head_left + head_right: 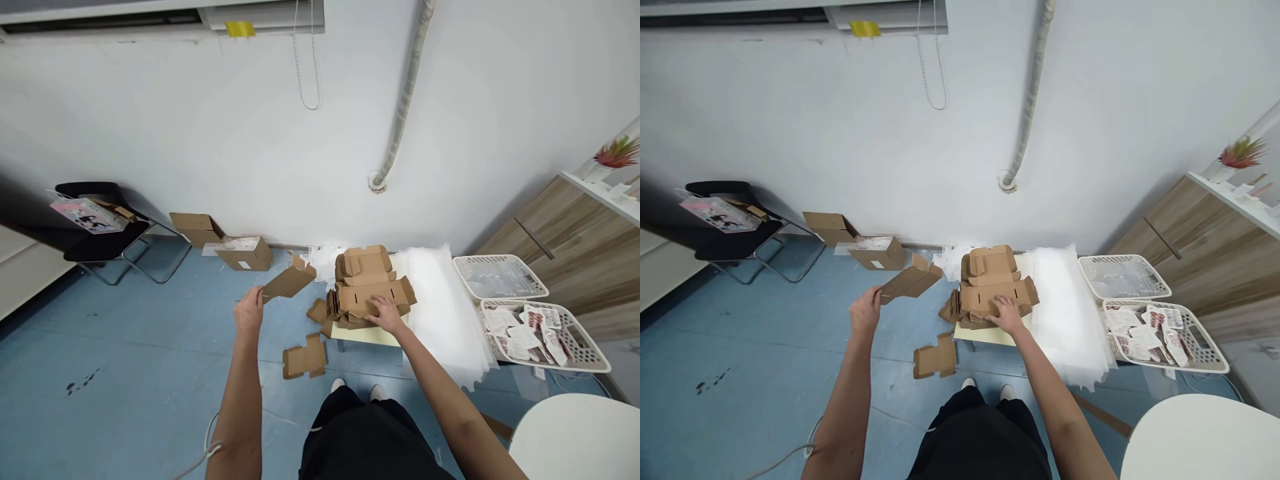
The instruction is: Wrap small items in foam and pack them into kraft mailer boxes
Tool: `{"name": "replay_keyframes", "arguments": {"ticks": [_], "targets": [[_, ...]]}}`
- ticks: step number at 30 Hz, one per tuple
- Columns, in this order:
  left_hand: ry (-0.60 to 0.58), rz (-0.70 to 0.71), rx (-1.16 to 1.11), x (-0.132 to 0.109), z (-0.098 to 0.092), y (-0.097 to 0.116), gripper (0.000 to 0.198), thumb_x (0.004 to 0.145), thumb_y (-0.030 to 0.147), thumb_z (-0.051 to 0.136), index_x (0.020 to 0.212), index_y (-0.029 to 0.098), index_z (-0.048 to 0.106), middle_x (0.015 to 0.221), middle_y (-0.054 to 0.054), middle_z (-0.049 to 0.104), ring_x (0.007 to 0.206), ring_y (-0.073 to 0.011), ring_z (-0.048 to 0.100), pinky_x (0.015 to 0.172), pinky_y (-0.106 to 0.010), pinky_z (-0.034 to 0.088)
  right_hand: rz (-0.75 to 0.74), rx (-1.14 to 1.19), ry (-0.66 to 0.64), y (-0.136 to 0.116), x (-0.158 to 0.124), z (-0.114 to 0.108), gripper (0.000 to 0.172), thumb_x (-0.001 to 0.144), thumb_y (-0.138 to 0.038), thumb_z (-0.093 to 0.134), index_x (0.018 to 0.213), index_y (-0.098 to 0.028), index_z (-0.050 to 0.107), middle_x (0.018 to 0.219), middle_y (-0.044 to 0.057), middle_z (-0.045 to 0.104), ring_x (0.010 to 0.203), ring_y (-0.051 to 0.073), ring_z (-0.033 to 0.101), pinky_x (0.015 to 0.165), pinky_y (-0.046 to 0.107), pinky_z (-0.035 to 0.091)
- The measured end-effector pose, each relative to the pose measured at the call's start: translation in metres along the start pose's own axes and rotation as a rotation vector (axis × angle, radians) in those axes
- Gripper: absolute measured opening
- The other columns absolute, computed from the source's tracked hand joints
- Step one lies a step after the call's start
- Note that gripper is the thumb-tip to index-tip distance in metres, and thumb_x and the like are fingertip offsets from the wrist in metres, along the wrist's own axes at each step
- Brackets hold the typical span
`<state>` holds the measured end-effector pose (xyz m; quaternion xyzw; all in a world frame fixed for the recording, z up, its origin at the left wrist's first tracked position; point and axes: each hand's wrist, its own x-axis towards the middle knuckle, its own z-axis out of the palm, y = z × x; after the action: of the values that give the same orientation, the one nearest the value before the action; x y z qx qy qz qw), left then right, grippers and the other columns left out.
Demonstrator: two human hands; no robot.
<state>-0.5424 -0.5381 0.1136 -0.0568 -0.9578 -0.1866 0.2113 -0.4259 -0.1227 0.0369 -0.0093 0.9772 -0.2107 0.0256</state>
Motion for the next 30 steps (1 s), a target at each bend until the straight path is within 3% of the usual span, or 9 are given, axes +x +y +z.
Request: {"name": "replay_keyframes", "arguments": {"ticks": [2,5,9,17,22,26,30], "targets": [[-0.036,0.001,0.005,-0.012,0.011,-0.006,0.028,0.095,0.029,0.039,0.107,0.020,0.064,0.105,-0.011,0.072,0.094,-0.0246,0.069,0.080,-0.034,0.052,0.035,-0.008,-0.021,0.008,-0.002,-0.001,0.054,0.079,-0.044,0.070,0.128,-0.022,0.061,0.142,0.012,0.052,0.133,0.031,0.043,0.110,0.049,0.031],[-0.113,0.092,-0.054,-0.027,0.032,0.006,0.028,0.093,0.028,0.040,0.110,0.020,0.061,0.116,-0.013,0.069,0.113,-0.0269,0.062,0.095,-0.041,0.049,0.073,0.016,-0.057,0.018,-0.006,-0.005,0.051,0.079,-0.038,0.071,0.126,-0.021,0.063,0.144,0.013,0.050,0.135,0.031,0.042,0.110,0.049,0.031],[-0.220,0.127,-0.106,-0.037,0.055,0.046,0.030,0.093,0.029,0.039,0.112,0.020,0.061,0.118,-0.013,0.068,0.118,-0.0274,0.059,0.103,-0.046,0.045,0.058,0.096,-0.051,0.028,-0.008,-0.010,0.043,0.081,-0.034,0.069,0.121,-0.017,0.067,0.141,0.015,0.053,0.134,0.028,0.045,0.110,0.043,0.036],[-0.464,0.178,-0.234,-0.053,0.087,0.141,0.035,0.092,0.036,0.049,0.122,0.021,0.060,0.128,-0.010,0.064,0.129,-0.0260,0.051,0.109,-0.042,0.040,0.054,0.172,-0.027,0.044,-0.003,-0.024,0.030,0.086,-0.033,0.062,0.112,-0.020,0.071,0.133,0.011,0.061,0.123,0.025,0.056,0.104,0.040,0.043],[-0.511,0.287,-0.221,-0.075,0.102,0.195,0.032,0.090,0.035,0.056,0.118,0.021,0.062,0.140,-0.011,0.055,0.139,-0.0275,0.037,0.118,-0.055,0.020,-0.081,0.095,-0.084,0.046,0.001,-0.038,0.028,0.091,-0.021,0.050,0.111,-0.024,0.070,0.117,0.006,0.070,0.106,0.021,0.066,0.092,0.034,0.050],[-0.467,0.391,-0.149,-0.086,0.104,0.225,0.022,0.089,0.027,0.057,0.108,0.020,0.066,0.147,-0.013,0.046,0.146,-0.0296,0.022,0.119,-0.061,0.008,-0.129,-0.058,-0.107,0.051,0.005,-0.037,0.031,0.088,-0.014,0.051,0.112,-0.022,0.069,0.118,0.006,0.069,0.110,0.022,0.063,0.091,0.033,0.051],[-0.532,0.419,-0.130,-0.091,0.110,0.235,0.016,0.085,0.014,0.055,0.093,0.020,0.068,0.122,-0.012,0.064,0.141,-0.0289,0.034,0.118,-0.062,0.002,-0.230,-0.175,-0.096,0.057,0.012,-0.025,0.044,0.085,-0.012,0.052,0.126,-0.021,0.062,0.141,0.010,0.054,0.129,0.026,0.050,0.106,0.041,0.041]]}}
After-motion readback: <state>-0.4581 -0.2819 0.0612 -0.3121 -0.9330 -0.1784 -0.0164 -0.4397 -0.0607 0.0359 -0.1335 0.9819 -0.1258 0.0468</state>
